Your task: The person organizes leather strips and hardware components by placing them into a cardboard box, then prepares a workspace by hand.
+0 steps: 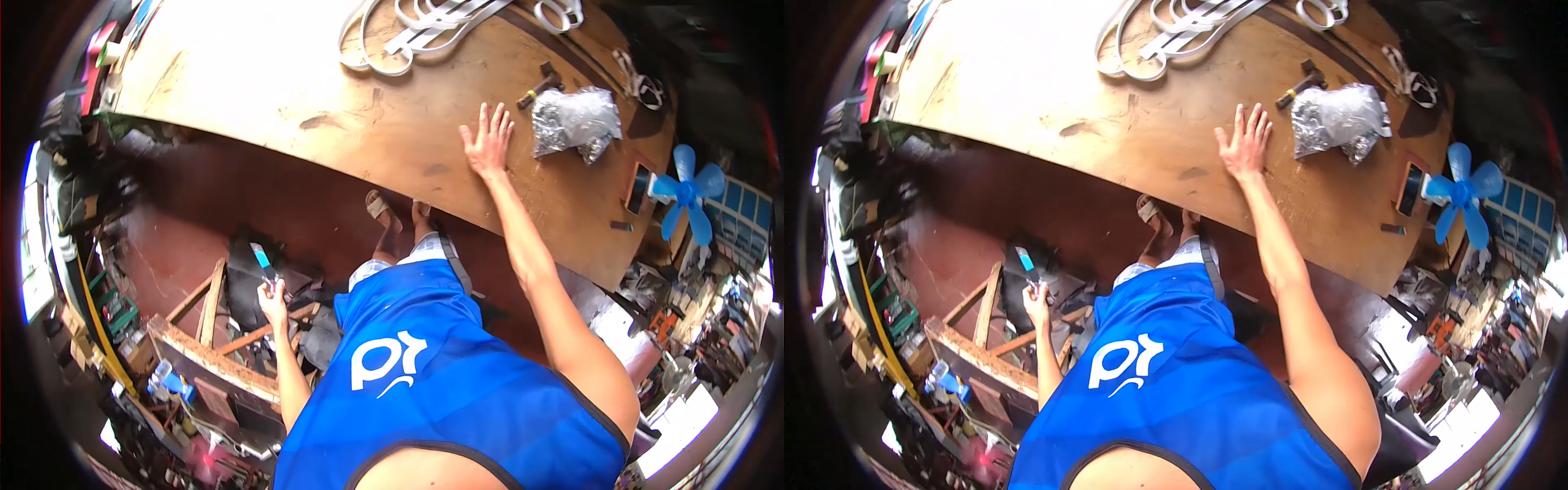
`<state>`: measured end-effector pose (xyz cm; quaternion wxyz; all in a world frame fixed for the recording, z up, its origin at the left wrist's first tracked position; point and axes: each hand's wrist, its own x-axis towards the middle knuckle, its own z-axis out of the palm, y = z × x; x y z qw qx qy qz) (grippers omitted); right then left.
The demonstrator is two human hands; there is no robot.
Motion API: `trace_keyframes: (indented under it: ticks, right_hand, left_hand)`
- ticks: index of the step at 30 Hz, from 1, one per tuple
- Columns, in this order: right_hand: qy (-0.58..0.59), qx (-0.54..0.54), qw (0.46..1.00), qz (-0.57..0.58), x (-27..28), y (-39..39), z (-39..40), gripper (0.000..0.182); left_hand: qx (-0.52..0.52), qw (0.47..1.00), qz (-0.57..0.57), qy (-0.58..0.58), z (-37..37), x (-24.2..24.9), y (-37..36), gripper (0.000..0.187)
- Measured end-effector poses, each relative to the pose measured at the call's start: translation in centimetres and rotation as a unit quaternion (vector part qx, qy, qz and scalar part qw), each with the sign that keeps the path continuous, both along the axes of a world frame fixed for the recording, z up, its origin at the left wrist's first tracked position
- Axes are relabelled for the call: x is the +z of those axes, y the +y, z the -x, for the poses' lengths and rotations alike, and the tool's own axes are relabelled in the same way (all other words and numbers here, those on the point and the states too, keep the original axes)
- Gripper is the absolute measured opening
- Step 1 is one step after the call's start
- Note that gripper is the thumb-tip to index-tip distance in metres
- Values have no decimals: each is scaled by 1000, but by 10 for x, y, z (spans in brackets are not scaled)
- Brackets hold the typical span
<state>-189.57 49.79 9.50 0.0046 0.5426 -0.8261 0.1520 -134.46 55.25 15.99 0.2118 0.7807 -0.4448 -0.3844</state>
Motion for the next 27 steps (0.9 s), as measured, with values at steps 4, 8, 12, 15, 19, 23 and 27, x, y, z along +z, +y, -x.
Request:
trace_keyframes:
  ticks: [4, 8, 12, 15, 19, 23, 27]
  right_hand:
    - [-255, 481, 839, -19, 27, 6, -140, 49]
    - [-306, 602, 733, 79, 19, 37, -224, 22]
    - [-312, 353, 876, 103, 51, 27, -152, 13]
    - [-331, 276, 901, -44, 55, 68, -93, 31]
    - [-552, 177, 791, -196, 48, 159, -48, 48]
    - [-743, -45, 648, -161, 34, 218, -44, 55]
    - [-761, -118, 629, -104, 46, 220, -49, 52]
  left_hand:
    - [78, 996, -40, 6, -24, -13, 73, 28]
    - [137, 989, -41, 29, -18, -34, 95, 30]
    - [114, 988, 1, 101, 47, -22, 66, 31]
    - [57, 977, 62, 198, 112, -1, 14, 26]
    - [-121, 973, 72, 181, 208, 16, -60, 24]
    - [-298, 947, -8, 122, 301, -1, -117, 39]
    - [-450, 888, 18, 93, 385, -38, -152, 40]
